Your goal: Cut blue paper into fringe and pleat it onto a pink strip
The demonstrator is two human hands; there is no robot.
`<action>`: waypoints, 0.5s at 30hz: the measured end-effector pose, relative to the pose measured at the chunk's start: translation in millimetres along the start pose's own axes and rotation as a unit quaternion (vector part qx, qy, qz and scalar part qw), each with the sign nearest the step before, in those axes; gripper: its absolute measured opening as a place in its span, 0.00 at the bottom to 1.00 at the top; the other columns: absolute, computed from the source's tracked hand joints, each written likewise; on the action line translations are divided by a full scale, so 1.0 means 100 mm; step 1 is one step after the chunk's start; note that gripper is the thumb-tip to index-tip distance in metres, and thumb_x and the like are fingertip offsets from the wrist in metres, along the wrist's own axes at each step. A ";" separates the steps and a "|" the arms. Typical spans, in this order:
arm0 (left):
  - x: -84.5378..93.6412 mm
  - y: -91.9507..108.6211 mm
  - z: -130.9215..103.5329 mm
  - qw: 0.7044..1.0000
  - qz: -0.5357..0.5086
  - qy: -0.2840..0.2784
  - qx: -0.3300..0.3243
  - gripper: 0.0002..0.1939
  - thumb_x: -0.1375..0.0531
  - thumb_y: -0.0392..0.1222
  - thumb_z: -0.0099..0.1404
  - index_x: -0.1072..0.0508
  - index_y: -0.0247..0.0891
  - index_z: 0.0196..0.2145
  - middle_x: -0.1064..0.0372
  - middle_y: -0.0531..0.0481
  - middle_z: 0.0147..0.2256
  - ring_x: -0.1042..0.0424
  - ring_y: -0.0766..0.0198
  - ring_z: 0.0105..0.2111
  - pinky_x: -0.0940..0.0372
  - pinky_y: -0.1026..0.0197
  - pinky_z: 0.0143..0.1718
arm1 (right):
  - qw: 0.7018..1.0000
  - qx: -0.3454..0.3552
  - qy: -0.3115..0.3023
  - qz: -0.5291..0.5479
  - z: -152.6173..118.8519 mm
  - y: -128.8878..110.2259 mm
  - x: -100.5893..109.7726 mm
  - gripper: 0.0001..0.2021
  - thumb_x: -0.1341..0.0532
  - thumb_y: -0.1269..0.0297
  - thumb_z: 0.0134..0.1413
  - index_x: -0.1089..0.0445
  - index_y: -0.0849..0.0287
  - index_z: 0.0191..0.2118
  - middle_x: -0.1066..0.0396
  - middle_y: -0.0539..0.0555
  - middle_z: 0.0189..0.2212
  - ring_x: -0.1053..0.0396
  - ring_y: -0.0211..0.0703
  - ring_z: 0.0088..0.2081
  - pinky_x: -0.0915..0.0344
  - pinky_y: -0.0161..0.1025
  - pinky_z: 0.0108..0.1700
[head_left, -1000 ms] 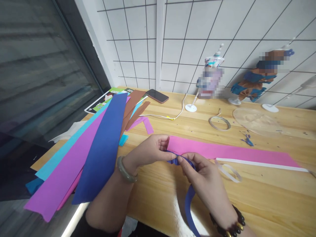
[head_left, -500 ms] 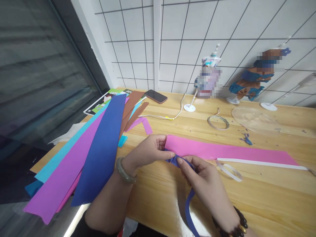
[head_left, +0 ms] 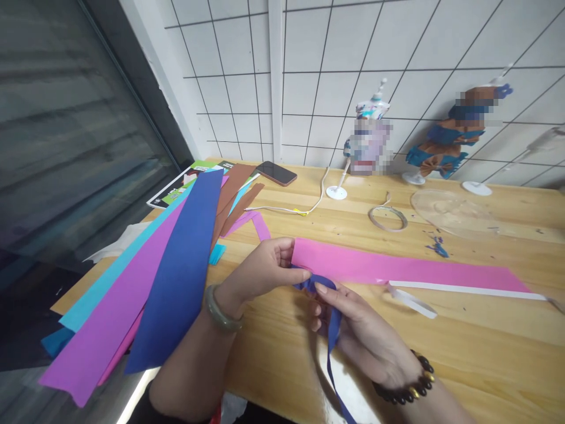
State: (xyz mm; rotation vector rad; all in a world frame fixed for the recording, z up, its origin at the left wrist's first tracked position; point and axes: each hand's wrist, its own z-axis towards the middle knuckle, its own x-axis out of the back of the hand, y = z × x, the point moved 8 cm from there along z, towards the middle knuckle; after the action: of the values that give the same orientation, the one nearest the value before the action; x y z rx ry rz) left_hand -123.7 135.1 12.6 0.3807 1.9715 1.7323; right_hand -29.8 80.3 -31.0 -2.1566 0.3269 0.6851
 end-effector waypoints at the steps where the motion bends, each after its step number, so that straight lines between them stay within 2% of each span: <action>1: -0.01 0.00 0.00 1.000 -0.003 -0.003 0.002 0.16 0.37 0.34 0.52 0.30 0.34 0.41 0.29 0.49 0.33 0.31 0.68 0.33 0.36 0.66 0.35 | 1.000 0.005 -0.002 0.015 0.00 0.00 -0.01 0.10 0.32 0.62 0.40 0.29 0.59 0.31 0.36 0.45 0.22 0.40 0.30 0.23 0.40 0.31 0.26; 6: -0.03 0.00 0.00 1.000 -0.009 -0.011 -0.003 0.14 0.38 0.36 0.54 0.30 0.34 0.40 0.30 0.48 0.33 0.31 0.67 0.34 0.36 0.65 0.37 | 0.999 0.030 0.010 0.006 0.04 0.00 -0.02 0.11 0.32 0.62 0.39 0.28 0.61 0.30 0.36 0.47 0.21 0.41 0.32 0.23 0.42 0.31 0.27; 9: 0.01 0.02 0.01 1.000 0.009 0.014 -0.012 0.11 0.38 0.40 0.54 0.30 0.33 0.35 0.31 0.49 0.32 0.32 0.67 0.33 0.37 0.65 0.36 | 0.999 0.044 0.023 -0.004 0.05 -0.01 0.00 0.12 0.31 0.60 0.38 0.28 0.61 0.29 0.37 0.47 0.20 0.42 0.32 0.22 0.42 0.32 0.26; 12: 0.08 0.05 0.02 0.998 0.027 0.054 -0.021 0.12 0.38 0.45 0.55 0.31 0.33 0.31 0.32 0.50 0.29 0.33 0.68 0.30 0.38 0.66 0.33 | 0.999 0.048 0.019 -0.007 0.05 -0.02 -0.01 0.11 0.32 0.60 0.39 0.29 0.62 0.27 0.37 0.46 0.19 0.43 0.31 0.22 0.43 0.32 0.26; 15: 0.07 0.06 0.01 0.998 0.042 0.046 -0.014 0.14 0.40 0.49 0.56 0.31 0.33 0.30 0.33 0.51 0.27 0.34 0.69 0.27 0.39 0.66 0.31 | 0.999 0.049 0.007 -0.004 0.05 -0.01 -0.02 0.10 0.32 0.61 0.40 0.29 0.62 0.28 0.37 0.46 0.18 0.43 0.31 0.21 0.43 0.31 0.26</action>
State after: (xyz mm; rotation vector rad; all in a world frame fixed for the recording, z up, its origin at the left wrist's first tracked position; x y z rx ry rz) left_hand -129.7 140.5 16.9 0.3868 2.0193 1.8578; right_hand -33.0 84.7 -31.3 -2.0692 0.3526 0.6368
